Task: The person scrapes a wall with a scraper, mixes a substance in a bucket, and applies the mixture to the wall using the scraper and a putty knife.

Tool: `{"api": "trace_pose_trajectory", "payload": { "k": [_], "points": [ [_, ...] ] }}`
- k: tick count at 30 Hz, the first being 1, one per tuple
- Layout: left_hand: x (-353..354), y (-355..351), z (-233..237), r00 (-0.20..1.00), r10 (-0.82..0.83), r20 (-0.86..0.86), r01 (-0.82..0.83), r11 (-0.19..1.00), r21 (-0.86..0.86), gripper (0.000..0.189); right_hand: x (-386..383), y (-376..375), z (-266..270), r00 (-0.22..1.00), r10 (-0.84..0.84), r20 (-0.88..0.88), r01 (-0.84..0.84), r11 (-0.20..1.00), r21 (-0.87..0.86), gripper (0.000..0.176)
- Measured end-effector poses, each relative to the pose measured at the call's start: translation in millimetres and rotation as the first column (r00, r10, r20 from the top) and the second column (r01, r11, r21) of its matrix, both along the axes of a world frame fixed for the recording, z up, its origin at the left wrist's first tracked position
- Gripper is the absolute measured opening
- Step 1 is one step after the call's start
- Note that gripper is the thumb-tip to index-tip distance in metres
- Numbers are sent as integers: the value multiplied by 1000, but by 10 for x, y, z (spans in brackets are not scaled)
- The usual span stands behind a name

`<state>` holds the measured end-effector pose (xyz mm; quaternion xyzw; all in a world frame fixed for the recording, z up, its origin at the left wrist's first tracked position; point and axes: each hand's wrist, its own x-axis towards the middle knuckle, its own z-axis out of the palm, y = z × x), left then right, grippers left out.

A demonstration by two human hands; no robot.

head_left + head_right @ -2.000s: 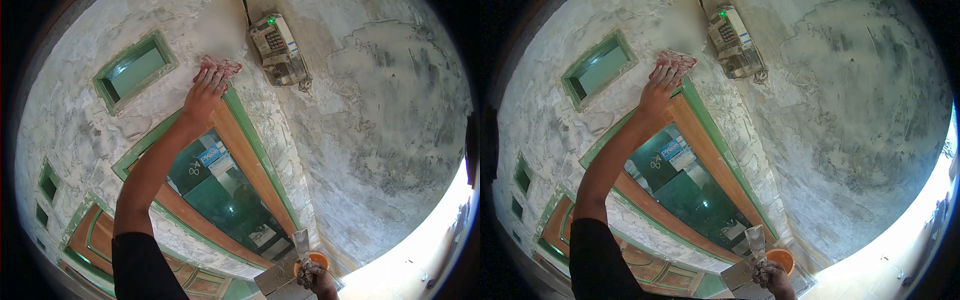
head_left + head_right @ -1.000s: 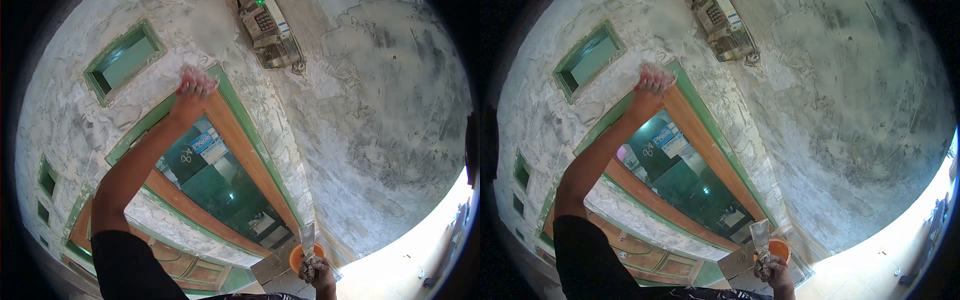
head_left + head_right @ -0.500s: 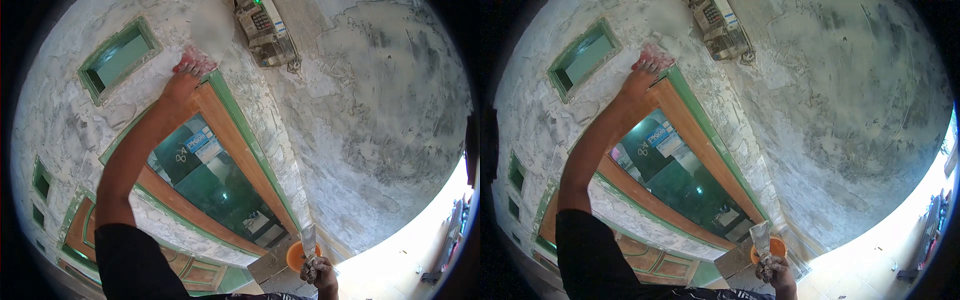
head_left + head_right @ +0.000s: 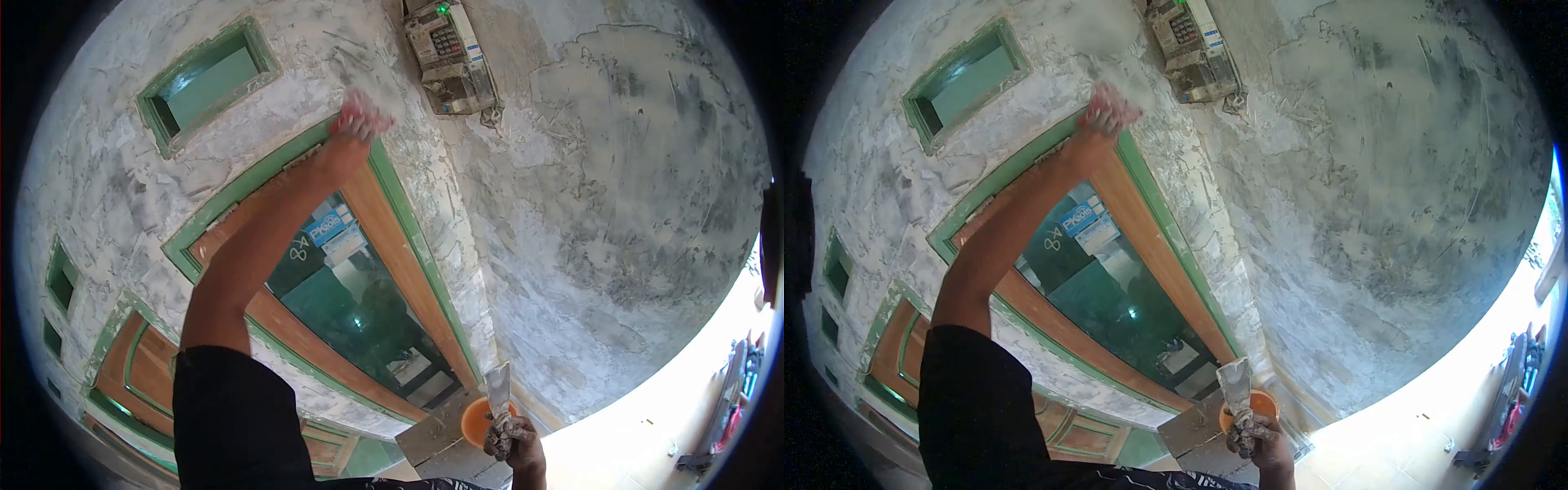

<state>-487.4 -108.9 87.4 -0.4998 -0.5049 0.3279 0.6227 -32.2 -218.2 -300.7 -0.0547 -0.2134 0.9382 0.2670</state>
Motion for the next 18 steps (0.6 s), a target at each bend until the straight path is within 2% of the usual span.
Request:
{"api": "trace_pose_trajectory", "payload": {
  "k": [2, 3, 4, 5, 6, 8, 10, 11, 12, 13, 14, 16, 18],
  "points": [
    [-187, -260, -410, 959, -177, 219, 210, 968, -135, 42, 38, -31, -44, 1000, 15, -13, -15, 998, -53, 42],
    [-66, -395, -459, 962, -169, 214, 201, 969, -141, 42, 59, -23, -35, 999, 49, -3, -49, 998, -42, 43],
    [51, -487, -462, 950, -236, 205, 275, 943, -190, 42, 54, 5, -30, 997, 79, 4, -79, 997, -26, 45],
    [208, -530, -380, 931, -306, 199, 348, 907, -235, 41, 48, 3, -67, 997, 71, 11, -71, 997, -20, 46],
    [415, -516, -158, 932, -309, 191, 349, 908, -233, 41, 40, 20, -103, 998, 68, 4, -68, 998, -14, 46],
    [694, -354, 399, 958, -152, -245, 165, 986, 36, 37, 26, 50, -155, 998, 65, 28, -65, 998, -10, 49],
    [149, -4, 854, 945, -256, -201, 296, 934, 199, 35, -6, 73, -123, 998, 61, 25, -61, 998, -8, 49],
    [99, 8, 885, 945, -260, -200, 299, 934, 197, 35, -20, 93, -57, 998, 59, 25, -59, 998, -5, 48],
    [46, 5, 870, 989, -140, -46, 147, 963, 227, 35, -22, 92, 15, 998, 59, 34, -59, 998, -7, 48],
    [-3, -11, 803, 993, -12, 116, -15, 973, 232, 36, -11, 77, 96, 998, 46, 48, -46, 999, -13, 48],
    [18, -70, 671, 992, -10, 124, -19, 973, 231, 36, 5, 73, 150, 998, 31, 56, -30, 999, -19, 48],
    [153, -346, 251, 994, -1, 110, -4, 999, 52, 37, 35, 70, 127, 998, 35, 58, -34, 999, -18, 47],
    [309, -492, -148, 981, -12, 192, 7, 1000, 29, 38, 92, 69, 70, 998, 33, 49, -32, 999, -9, 47]
  ]
}}
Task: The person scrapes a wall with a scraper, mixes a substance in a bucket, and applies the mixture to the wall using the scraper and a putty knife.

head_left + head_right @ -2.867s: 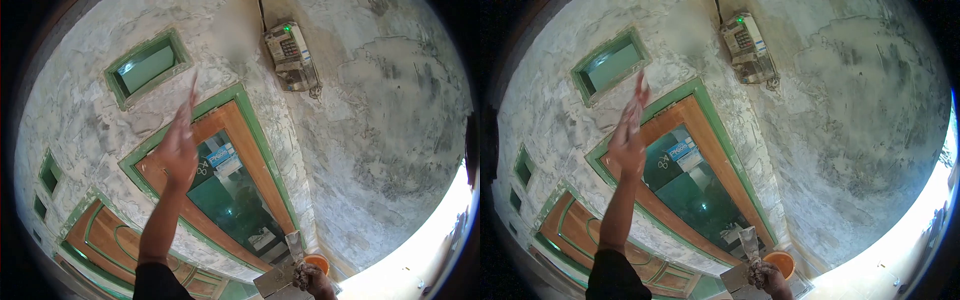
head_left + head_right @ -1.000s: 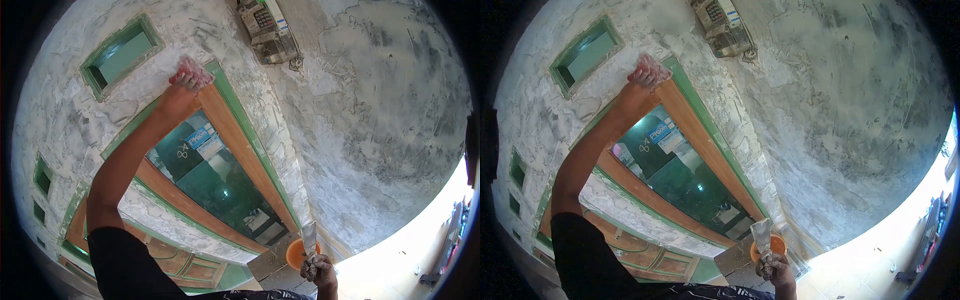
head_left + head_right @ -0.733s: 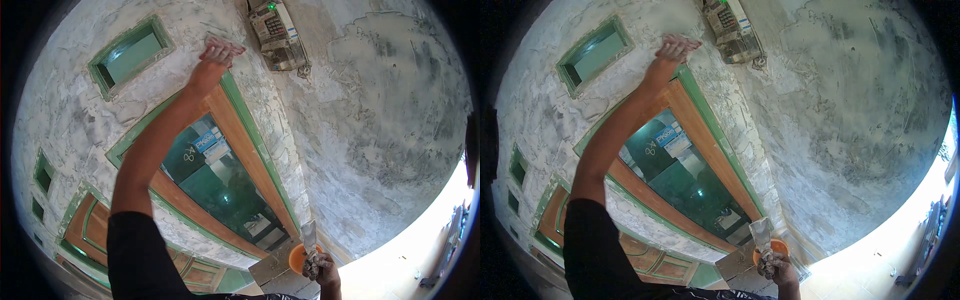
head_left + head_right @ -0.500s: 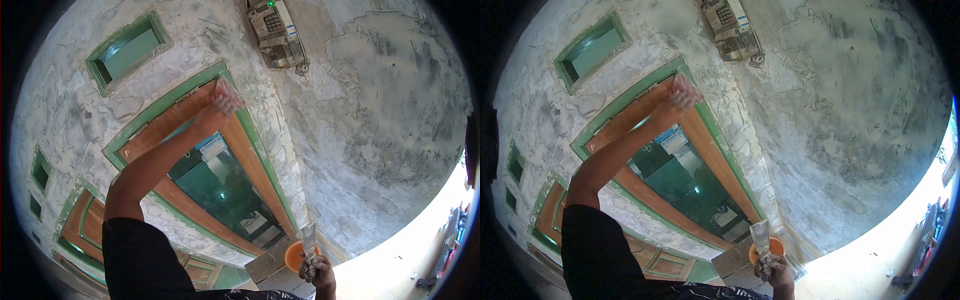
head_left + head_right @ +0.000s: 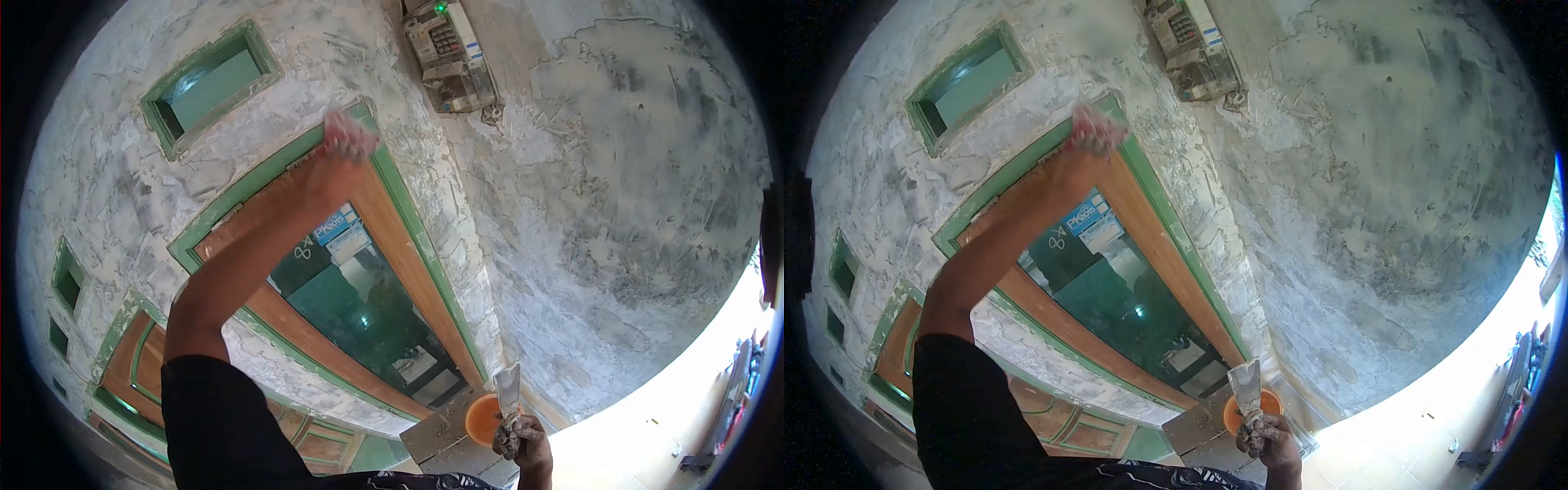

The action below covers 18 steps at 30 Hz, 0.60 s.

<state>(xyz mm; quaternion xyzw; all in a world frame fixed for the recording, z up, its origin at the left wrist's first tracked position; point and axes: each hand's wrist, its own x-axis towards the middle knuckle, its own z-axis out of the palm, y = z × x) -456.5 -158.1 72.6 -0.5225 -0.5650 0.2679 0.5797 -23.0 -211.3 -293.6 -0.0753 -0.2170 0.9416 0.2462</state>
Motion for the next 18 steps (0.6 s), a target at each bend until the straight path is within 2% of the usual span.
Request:
{"api": "trace_pose_trajectory", "payload": {
  "k": [1, 3, 4, 6, 8, 9, 11, 12, 14, 15, 17, 18],
  "points": [
    [69, -15, -108, 1000, -8, -11, 8, 1000, 3, 38, 40, -9, -75, 1000, -11, -26, 11, 1000, -7, 45],
    [253, 34, -157, 963, -253, 89, 257, 966, -34, 36, 38, 22, -50, 997, -37, -65, 36, 999, -11, 44],
    [283, 135, -50, 962, -260, 83, 263, 964, -36, 36, 63, 21, -20, 999, -35, -38, 34, 999, -13, 43],
    [518, 358, 457, 925, -183, -332, 246, 957, 157, 33, 76, 9, -11, 999, -32, -4, 32, 999, -16, 42],
    [406, 533, 844, 937, -330, -113, 349, 894, 282, 31, 71, -32, -66, 999, -49, -17, 49, 999, -3, 42],
    [314, 589, 897, 938, -329, -108, 346, 894, 284, 31, 68, -57, -39, 999, -48, -12, 48, 999, -4, 42],
    [115, 656, 858, 993, -10, 118, -26, 953, 303, 30, 63, -91, 48, 1000, -22, 18, 22, 1000, -7, 43],
    [-69, 660, 732, 992, -15, 124, -24, 950, 311, 30, 77, -113, 58, 999, -26, 24, 26, 1000, 2, 43],
    [-449, 583, 440, 970, -173, -168, 193, 976, 106, 31, 122, -167, 34, 999, -53, -9, 53, 999, 3, 43],
    [-490, 466, 386, 969, -181, -168, 200, 974, 105, 31, 140, -172, 19, 998, -53, -31, 54, 999, 0, 43],
    [-514, 232, 269, 934, -354, -50, 355, 935, 10, 29, 192, -173, 71, 998, -57, -8, 57, 998, -5, 44],
    [-499, 222, 272, 933, -356, -47, 357, 934, 12, 29, 202, -164, 120, 998, -54, 12, 54, 999, -3, 45]
  ]
}}
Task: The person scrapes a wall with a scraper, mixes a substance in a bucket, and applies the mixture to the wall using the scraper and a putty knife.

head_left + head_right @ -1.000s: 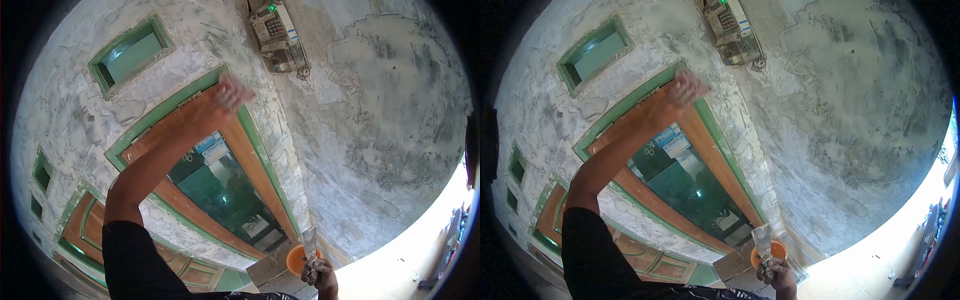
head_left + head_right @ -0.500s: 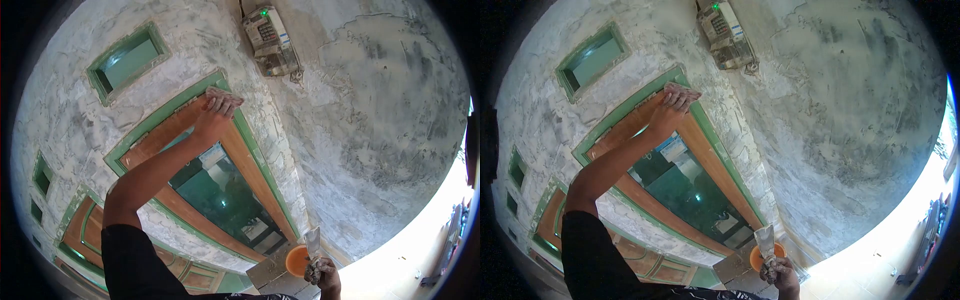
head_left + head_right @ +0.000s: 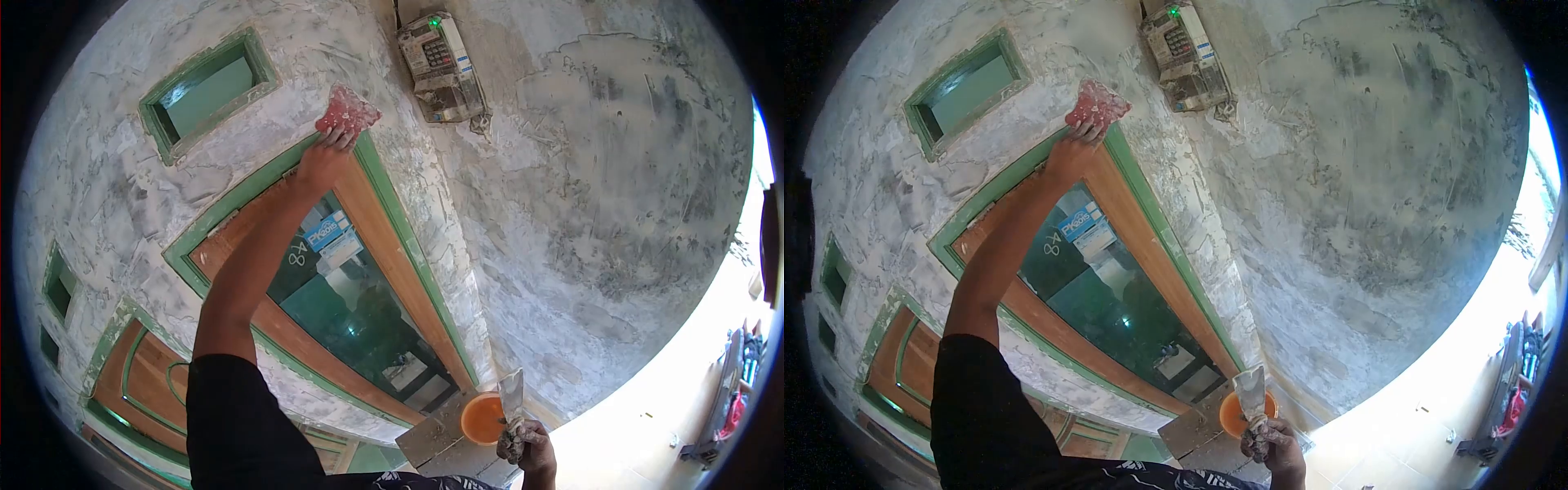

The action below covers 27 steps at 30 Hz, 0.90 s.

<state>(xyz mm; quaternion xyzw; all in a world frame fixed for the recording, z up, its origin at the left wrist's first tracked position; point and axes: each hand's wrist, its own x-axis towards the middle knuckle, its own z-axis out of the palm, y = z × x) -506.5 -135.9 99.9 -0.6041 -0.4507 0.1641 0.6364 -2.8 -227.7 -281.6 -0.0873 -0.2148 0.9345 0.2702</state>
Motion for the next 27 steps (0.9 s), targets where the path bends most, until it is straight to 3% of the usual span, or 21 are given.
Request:
{"api": "trace_pose_trajectory", "payload": {
  "k": [3, 5, 6, 8, 9, 11, 14, 18, 21, 23, 27],
  "points": [
    [85, 20, 61, 992, 118, 54, -118, 993, -1, 28, 7, 28, 41, 1000, -24, 13, 24, 999, 32, 44],
    [179, 111, 104, 891, 319, 322, -303, 948, -100, 33, -18, 33, 58, 1000, -29, 2, 29, 999, 29, 44],
    [202, 101, 126, 890, 318, 325, -301, 948, -102, 33, -37, 30, 97, 999, -33, -11, 34, 999, 37, 42],
    [252, 61, 137, 954, 278, 111, -275, 961, -36, 41, -49, 7, 129, 999, -36, -15, 37, 999, 37, 41],
    [280, 26, 137, 952, 282, 116, -279, 959, -43, 41, -57, -6, 129, 1000, -27, -6, 27, 999, 33, 41],
    [304, -33, 160, 980, 129, 150, -142, 987, 79, 46, -95, -28, 114, 1000, -12, 3, 12, 999, 31, 41],
    [238, -2, 200, 950, 232, 211, -254, 963, 86, 54, -117, -26, 99, 998, -14, 68, 11, 999, 50, 40],
    [138, 25, 201, 964, 137, 229, -157, 985, 71, 59, -134, -22, 155, 999, -31, 31, 29, 998, 57, 36],
    [48, -14, 213, 974, 119, 191, -129, 991, 44, 61, -126, -21, 143, 999, -25, 43, 23, 998, 59, 34],
    [-39, 30, 244, 994, 80, 76, -84, 995, 58, 52, -133, -7, 139, 999, -17, 40, 14, 998, 59, 34],
    [-149, 75, 292, 999, -27, -17, 28, 997, 72, 59, -131, 1, 154, 998, -11, 65, 9, 999, 39, 33]
  ]
}}
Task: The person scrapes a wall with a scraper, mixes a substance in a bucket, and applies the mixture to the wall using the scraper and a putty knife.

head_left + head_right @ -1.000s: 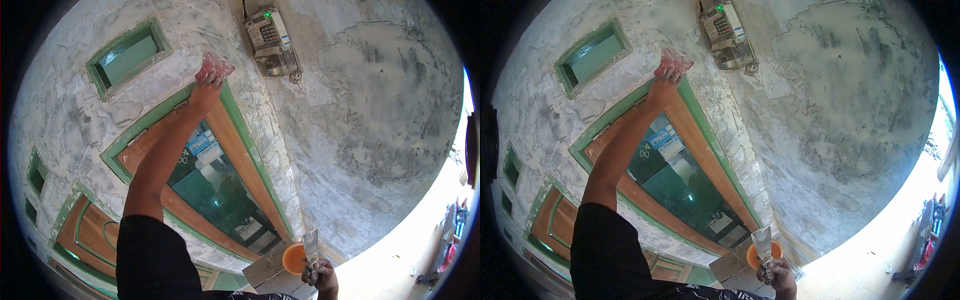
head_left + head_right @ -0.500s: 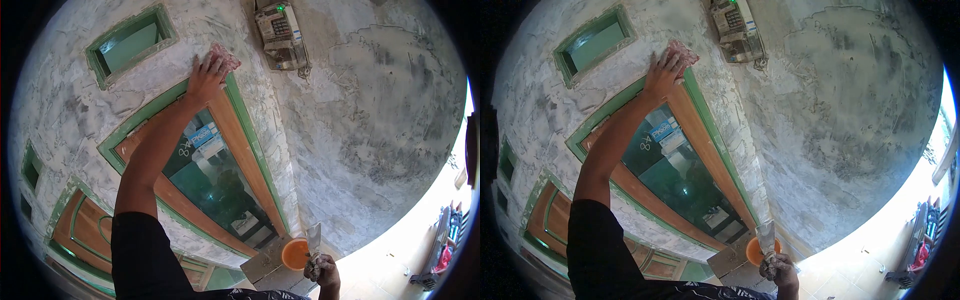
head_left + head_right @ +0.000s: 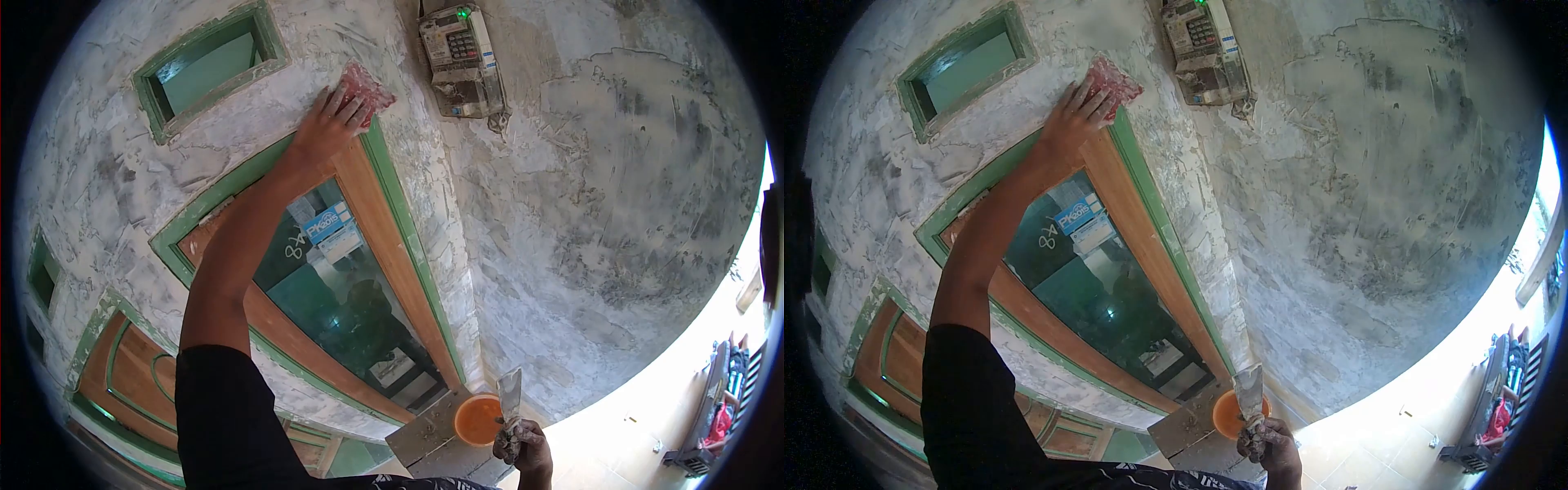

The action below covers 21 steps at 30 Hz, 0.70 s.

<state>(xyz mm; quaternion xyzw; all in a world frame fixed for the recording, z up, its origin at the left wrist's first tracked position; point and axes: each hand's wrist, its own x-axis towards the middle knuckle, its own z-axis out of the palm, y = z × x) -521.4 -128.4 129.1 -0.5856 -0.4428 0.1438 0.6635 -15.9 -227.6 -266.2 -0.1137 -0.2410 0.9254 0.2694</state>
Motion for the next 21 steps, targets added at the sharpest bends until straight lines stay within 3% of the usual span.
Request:
{"api": "trace_pose_trajectory", "payload": {
  "k": [3, 5, 6, 8, 9, 11, 13, 15, 16, 18, 21],
  "points": [
    [242, -46, 233, 997, -75, 32, 77, 995, -66, 45, -25, 21, -13, 1000, 11, -6, -11, 1000, -15, 32],
    [341, -2, 491, 980, -194, -38, 195, 981, -2, 30, -39, 23, -28, 1000, 20, 9, -20, 1000, -11, 32],
    [443, -4, 594, 981, -193, -34, 193, 981, -1, 30, -52, 33, -53, 1000, 24, -10, -24, 1000, -9, 34],
    [672, 14, 774, 940, -334, 64, 308, 916, 256, 32, -66, 54, -82, 999, 28, -29, -28, 1000, -9, 36],
    [731, 37, 840, 941, -334, 63, 308, 917, 253, 32, -77, 64, -92, 999, 21, -41, -22, 1000, -12, 37],
    [800, 65, 927, 844, -525, 109, 490, 838, 242, 36, -109, 82, -101, 998, 19, -57, -20, 1000, -13, 38],
    [776, 140, 830, 887, -461, 40, 442, 870, 220, 36, -138, 106, -101, 998, 50, -43, -51, 998, -29, 38],
    [658, 274, 692, 977, -168, -132, 185, 975, 124, 38, -162, 121, -46, 997, 58, -43, -58, 998, -2, 38],
    [454, 419, 600, 998, -62, -25, 65, 993, 99, 38, -177, 119, -29, 997, 61, -42, -60, 998, 24, 39],
    [378, 373, 240, 943, 293, -158, -268, 950, 160, 39, -194, 102, -72, 998, 50, -49, -50, 999, 13, 39],
    [334, 101, -451, 979, 168, -112, -164, 986, 44, 41, -147, 76, -110, 998, 39, -49, -39, 999, -11, 41]
  ]
}}
